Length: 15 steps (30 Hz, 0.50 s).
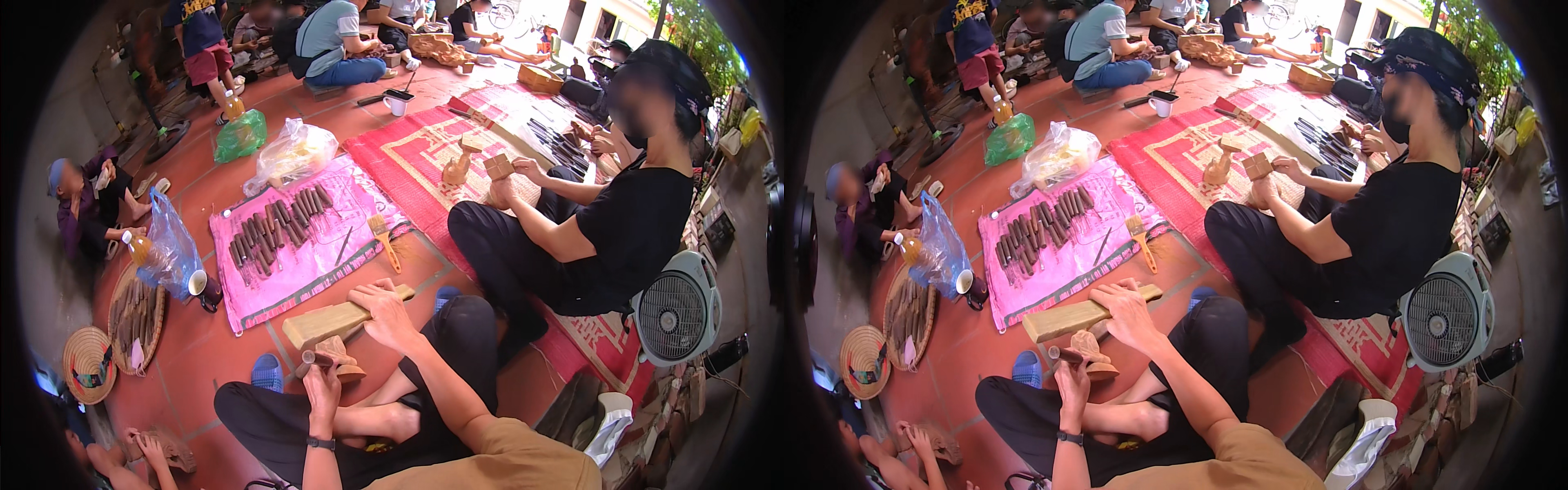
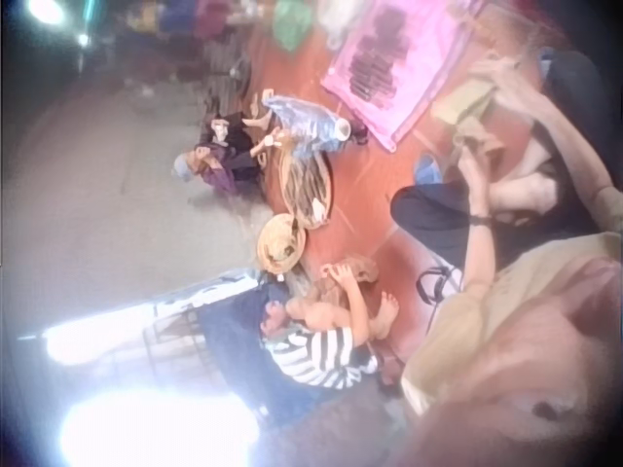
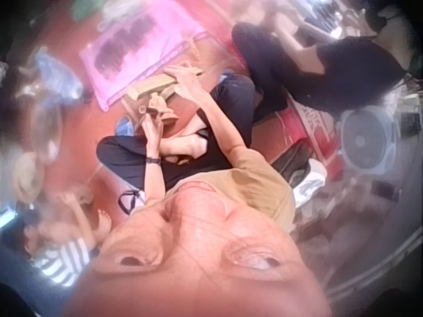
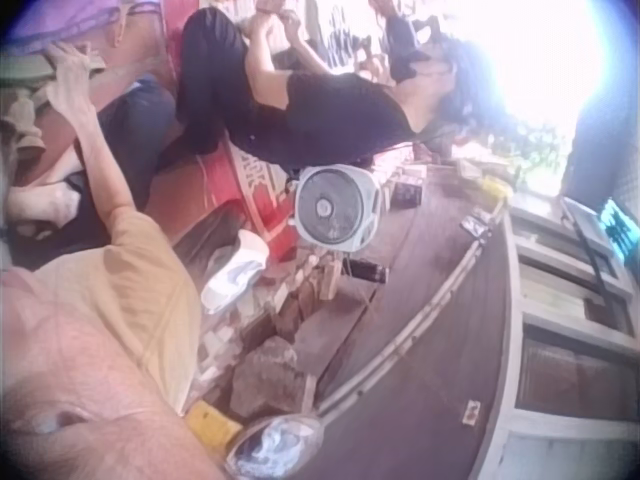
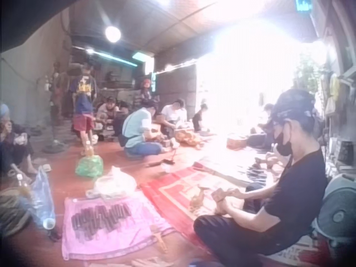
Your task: The person carves a small wooden figurine using a chisel and a wooden mallet. They hold the piece in their left hand and strike the chisel with the mallet in their right hand, then switch to using a brush to clean the surface.
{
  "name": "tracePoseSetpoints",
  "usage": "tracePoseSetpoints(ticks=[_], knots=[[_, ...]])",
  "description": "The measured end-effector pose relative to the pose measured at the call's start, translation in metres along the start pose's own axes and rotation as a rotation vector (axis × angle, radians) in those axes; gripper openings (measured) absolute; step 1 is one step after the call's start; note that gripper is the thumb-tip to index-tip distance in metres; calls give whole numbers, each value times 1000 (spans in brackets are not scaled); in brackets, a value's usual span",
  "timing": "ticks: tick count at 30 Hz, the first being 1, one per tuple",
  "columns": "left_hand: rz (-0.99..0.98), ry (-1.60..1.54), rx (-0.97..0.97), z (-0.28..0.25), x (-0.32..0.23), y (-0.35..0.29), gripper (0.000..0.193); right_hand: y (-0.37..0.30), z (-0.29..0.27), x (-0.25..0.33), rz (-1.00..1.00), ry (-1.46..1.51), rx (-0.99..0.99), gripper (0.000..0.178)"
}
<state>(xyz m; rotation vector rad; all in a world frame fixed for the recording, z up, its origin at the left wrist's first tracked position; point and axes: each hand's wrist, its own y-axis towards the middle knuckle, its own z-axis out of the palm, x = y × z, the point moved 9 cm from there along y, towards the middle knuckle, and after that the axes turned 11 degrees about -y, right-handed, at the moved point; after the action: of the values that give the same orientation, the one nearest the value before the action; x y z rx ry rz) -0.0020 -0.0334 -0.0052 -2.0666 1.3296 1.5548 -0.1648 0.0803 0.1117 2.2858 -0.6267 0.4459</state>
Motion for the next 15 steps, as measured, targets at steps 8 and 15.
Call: tracePoseSetpoints(ticks=[8,15], knots=[[-5,175,49,11,6,-1,16,-2,17,4,-121,-264,150,31],[-33,140,38,10,2,2,19,-3,10,1,-84,-107,-21,23]])
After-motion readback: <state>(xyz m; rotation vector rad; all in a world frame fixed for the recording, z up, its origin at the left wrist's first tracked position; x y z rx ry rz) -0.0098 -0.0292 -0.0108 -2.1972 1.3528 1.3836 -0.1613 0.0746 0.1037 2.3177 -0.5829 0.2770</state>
